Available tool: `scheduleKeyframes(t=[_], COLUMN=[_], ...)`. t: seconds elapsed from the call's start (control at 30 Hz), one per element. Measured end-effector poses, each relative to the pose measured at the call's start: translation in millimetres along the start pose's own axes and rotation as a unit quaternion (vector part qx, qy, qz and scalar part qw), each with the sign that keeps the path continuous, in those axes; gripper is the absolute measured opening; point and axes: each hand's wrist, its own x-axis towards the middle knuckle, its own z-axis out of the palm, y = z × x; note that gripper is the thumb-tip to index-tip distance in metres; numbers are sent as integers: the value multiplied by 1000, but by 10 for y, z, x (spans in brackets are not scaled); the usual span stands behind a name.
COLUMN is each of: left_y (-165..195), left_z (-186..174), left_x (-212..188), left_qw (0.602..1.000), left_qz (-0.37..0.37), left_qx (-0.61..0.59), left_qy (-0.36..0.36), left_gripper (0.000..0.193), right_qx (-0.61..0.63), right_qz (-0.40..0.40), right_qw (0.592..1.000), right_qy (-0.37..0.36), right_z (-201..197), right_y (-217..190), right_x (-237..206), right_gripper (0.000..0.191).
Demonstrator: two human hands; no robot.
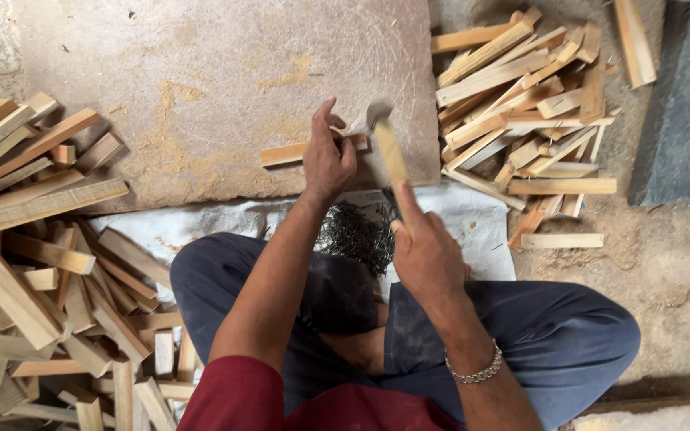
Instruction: The person sits on the floor and repeatedly hammers nails into small wooden planks using a hammer. They pick up a plank, place a nail, hammer it in, and then move the finished piece aside. This process is repeated continuously.
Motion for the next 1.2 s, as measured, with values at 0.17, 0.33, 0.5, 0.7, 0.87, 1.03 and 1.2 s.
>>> scheduleKeyframes(t=[0.17, 0.33, 0.5, 0.7, 0.87, 1.03, 1.2], left_y=[8, 52, 210, 629, 1000, 959, 569], left_z=[14, 1, -97, -204, -344, -648, -794], left_x=[-8, -9, -35, 0, 146, 287, -52], left_qw=[1000, 1000, 998, 974, 970, 995, 930], left_qz=[-7, 11, -7, 100, 156, 8, -355], left_qx=[14, 8, -8, 142, 159, -53, -61], left_qy=[-9, 0, -67, -143, -99, 82, 81], left_gripper=[80, 77, 69, 64, 41, 19, 31], right_qx=[78, 12, 180, 305, 402, 433, 445], right_qz=[-189, -51, -64, -18, 63, 66, 145], right_qw=[957, 996, 976, 947, 913, 899, 884], right_qy=[207, 67, 103, 100, 39, 29, -11], right_z=[133, 245, 187, 280, 254, 121, 44], right_y=[-13, 106, 276, 471, 621, 549, 547], right_x=[-21, -21, -473, -762, -844, -893, -889], right_gripper=[60, 68, 69, 70, 74, 74, 76])
